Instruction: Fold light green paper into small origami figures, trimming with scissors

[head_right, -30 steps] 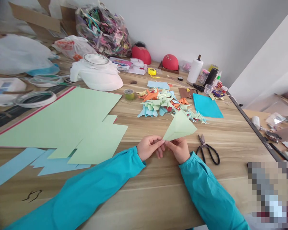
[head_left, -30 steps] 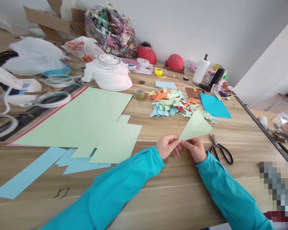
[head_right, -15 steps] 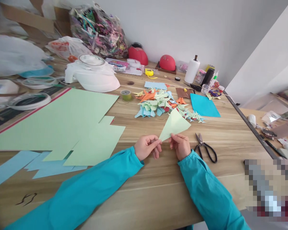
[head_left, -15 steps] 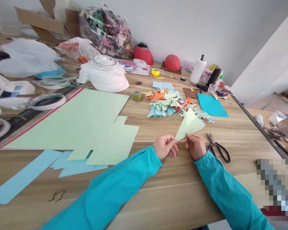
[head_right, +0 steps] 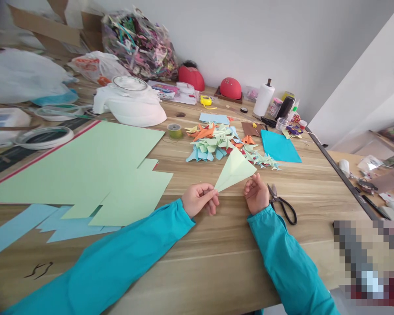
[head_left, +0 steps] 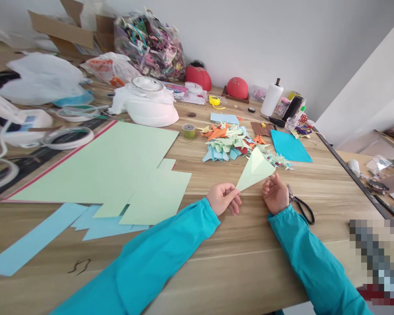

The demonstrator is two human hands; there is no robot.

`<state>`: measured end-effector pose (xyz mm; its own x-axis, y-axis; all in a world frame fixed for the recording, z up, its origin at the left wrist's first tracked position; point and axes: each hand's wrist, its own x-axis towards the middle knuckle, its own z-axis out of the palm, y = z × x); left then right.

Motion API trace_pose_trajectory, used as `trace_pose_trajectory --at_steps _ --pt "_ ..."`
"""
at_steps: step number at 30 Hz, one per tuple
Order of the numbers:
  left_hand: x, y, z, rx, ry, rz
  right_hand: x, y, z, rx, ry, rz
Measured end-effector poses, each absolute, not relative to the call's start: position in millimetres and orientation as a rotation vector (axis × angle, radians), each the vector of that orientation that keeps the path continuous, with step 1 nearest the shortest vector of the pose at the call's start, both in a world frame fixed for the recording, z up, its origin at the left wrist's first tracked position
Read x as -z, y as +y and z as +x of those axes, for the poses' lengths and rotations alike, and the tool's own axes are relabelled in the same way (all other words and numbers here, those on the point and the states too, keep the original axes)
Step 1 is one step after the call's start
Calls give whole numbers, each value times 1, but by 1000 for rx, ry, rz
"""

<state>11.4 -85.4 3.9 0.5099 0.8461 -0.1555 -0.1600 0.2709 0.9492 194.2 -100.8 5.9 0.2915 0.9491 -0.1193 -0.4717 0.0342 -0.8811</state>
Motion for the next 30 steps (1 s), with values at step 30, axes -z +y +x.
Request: trace_pose_trajectory --at_steps 30 --pt "-6 -87 14 -504 688 1168 2 -115 164 -931 -1231 -1213"
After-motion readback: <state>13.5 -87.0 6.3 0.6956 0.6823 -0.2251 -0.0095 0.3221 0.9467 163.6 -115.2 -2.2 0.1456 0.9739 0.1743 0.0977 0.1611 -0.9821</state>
